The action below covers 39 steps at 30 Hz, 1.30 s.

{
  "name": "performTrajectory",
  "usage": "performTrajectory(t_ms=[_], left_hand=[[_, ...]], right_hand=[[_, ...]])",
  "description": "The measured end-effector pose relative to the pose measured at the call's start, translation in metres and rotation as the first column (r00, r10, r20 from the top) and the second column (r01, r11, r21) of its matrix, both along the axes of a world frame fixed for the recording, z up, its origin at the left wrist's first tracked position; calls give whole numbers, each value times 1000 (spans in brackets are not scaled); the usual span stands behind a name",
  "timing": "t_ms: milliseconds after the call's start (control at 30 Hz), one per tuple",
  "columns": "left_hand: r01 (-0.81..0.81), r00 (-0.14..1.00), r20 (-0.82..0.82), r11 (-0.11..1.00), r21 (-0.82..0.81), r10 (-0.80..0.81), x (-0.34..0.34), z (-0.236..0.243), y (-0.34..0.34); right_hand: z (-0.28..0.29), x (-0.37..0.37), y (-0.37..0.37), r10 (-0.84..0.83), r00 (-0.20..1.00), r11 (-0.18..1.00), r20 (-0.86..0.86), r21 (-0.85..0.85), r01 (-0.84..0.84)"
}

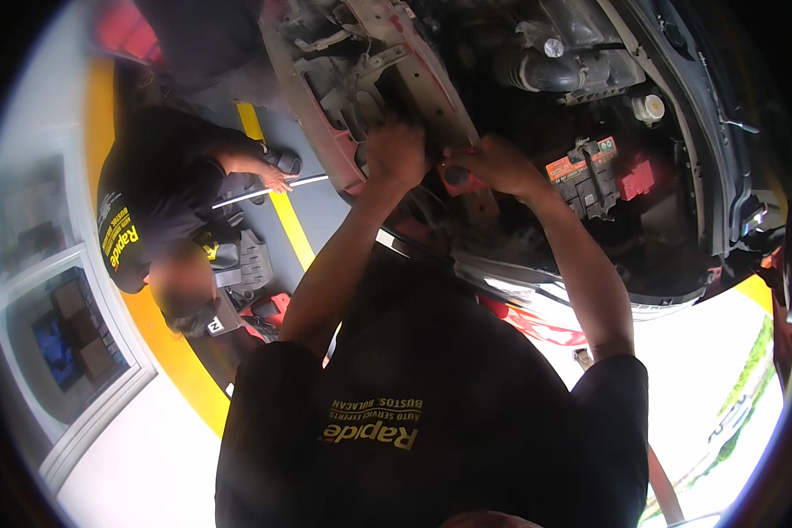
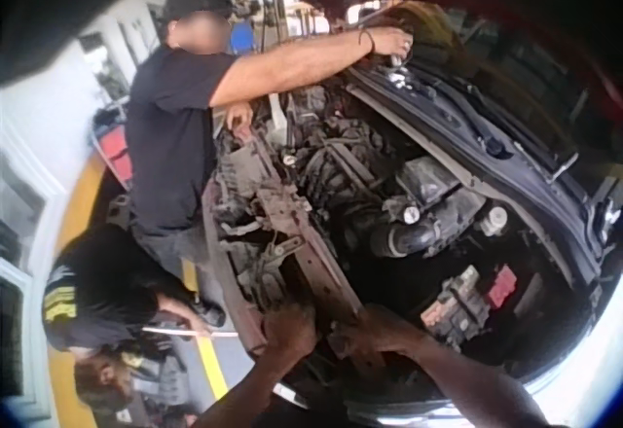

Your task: The person works under the hood of a red car with another technician, using a power drill and wrench to remove and reposition engine components. They handle hoses and brackets, align parts, and fasten bolts while coordinating with the coworker.

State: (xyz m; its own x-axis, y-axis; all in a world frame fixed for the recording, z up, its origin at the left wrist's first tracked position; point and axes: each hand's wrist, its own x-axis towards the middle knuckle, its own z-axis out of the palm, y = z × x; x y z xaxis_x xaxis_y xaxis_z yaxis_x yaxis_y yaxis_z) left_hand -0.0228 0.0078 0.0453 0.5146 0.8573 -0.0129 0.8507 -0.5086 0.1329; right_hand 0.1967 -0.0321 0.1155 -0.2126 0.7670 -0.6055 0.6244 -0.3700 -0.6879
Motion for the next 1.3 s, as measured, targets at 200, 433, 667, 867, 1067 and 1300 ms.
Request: performTrajectory(t_ms=[200,433,667,867,1067,1300], left_hand=[[13,966,260,999,-43,-1,-14,22,-7],[-125,741,671,986,110,19,-75,30,-47],[-487,533,765,870,-72,362,-134,-44,-55],[-693,529,674,721,-6,515,-131,-120,9],[-816,504,539,576,41,675,-106,-138,25],[-812,492,479,582,-49,727,-102,-135,26]], right_hand=[[-20,6,-7,2,1000,985,19,172,-5],[-12,10,2,51,997,993,57,101,-56],[-7,15,15,217,970,973,109,51,-223],[1,16,11,202,979,977,-28,71,-200],[-1,15,10,167,976,983,-143,106,-152],[-5,16,13,143,988,990,56,6,-144]])
